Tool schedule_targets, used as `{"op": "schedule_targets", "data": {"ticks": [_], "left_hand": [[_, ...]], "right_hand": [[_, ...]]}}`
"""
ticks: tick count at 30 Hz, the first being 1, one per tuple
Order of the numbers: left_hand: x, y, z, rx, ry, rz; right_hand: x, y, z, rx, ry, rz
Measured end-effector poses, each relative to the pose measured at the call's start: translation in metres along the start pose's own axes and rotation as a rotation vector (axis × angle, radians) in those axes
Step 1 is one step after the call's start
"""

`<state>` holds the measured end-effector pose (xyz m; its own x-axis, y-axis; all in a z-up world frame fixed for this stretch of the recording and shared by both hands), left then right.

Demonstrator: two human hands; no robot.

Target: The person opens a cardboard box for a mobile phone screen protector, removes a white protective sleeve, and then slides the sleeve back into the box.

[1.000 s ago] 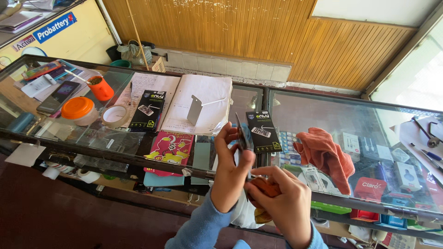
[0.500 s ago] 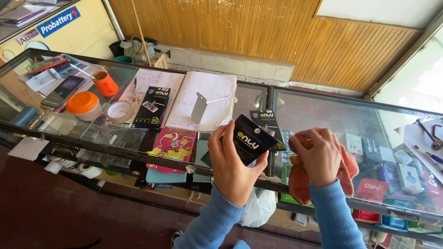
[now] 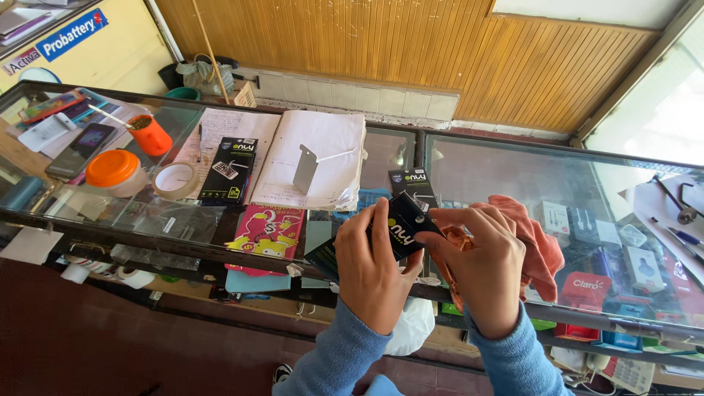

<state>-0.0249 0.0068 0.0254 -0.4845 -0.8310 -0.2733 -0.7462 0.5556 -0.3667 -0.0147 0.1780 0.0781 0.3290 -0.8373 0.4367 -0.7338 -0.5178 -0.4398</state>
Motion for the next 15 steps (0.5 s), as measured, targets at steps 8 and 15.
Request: {"op": "schedule_targets", "data": {"ticks": [8, 15], "left_hand": [[-0.003, 0.004, 0.0, 0.044, 0.021, 0.038], [-0.001, 0.005, -0.006, 0.054, 0.05, 0.167]], "right_hand": [[-0.021, 0.004, -0.006, 0.101, 0.233, -0.107], [-0.057, 0.009, -0.016, 0.347, 0.524, -0.294]]}}
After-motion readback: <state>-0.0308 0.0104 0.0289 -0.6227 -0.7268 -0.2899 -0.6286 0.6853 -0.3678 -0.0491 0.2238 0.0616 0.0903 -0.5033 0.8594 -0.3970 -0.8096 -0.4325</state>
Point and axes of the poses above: each hand's wrist, its own z-axis away from the middle knuckle, its own y-axis out of the palm, x = y × z, the point moved 5 cm from there along -z, towards the middle knuckle, and after that the axes turned 8 degrees about -x, right-handed, at the moved point
